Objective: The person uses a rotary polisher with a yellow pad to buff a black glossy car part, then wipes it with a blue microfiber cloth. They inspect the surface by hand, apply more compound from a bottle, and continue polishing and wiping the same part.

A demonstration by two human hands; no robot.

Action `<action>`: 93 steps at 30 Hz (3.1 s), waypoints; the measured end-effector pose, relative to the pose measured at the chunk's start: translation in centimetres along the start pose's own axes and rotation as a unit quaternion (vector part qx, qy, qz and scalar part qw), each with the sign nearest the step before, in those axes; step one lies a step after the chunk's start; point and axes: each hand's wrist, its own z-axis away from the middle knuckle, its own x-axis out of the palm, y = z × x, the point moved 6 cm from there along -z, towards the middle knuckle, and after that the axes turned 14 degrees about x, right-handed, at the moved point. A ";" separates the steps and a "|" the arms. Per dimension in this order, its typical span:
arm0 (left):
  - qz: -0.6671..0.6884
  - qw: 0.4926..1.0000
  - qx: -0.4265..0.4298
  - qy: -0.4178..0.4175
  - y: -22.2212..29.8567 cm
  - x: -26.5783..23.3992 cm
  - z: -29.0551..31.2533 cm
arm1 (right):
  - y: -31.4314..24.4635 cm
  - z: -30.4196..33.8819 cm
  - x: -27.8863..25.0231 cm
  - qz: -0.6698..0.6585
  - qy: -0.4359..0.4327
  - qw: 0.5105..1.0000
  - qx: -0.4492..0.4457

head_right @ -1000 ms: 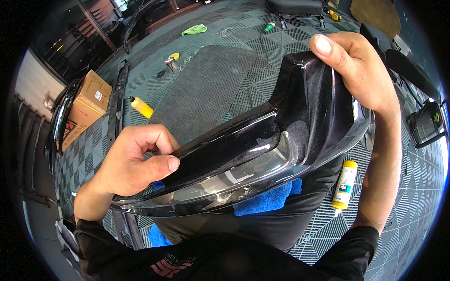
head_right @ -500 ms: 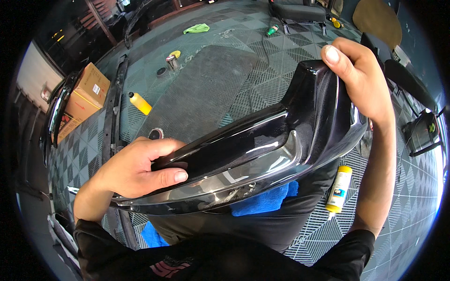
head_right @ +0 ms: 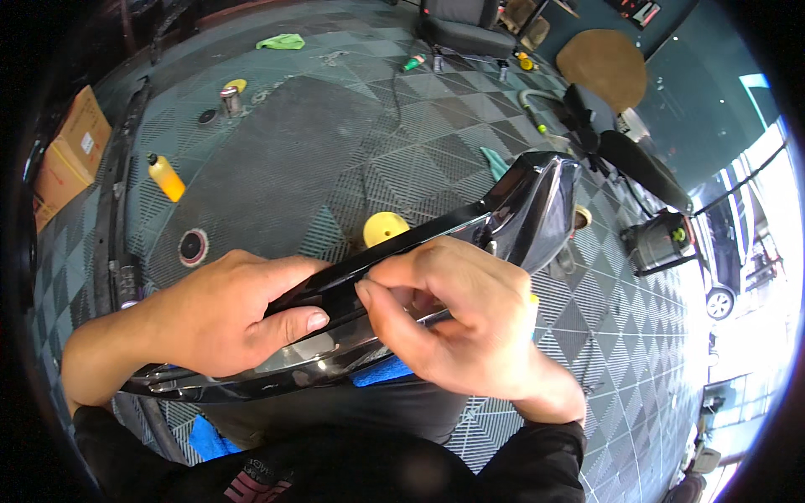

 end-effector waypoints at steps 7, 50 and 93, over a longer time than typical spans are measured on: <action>0.052 0.998 0.025 -0.025 -0.2 -0.2 0.0 | 0.6 0.3 0.7 -0.030 0.007 0.999 0.038; 0.018 0.987 0.157 0.028 -0.6 -0.4 0.4 | -4.5 -0.9 3.3 0.308 -0.020 0.948 -0.077; -0.005 0.996 -0.020 0.092 -0.3 -1.5 -2.6 | 2.4 -0.8 -0.2 0.078 0.014 0.997 0.007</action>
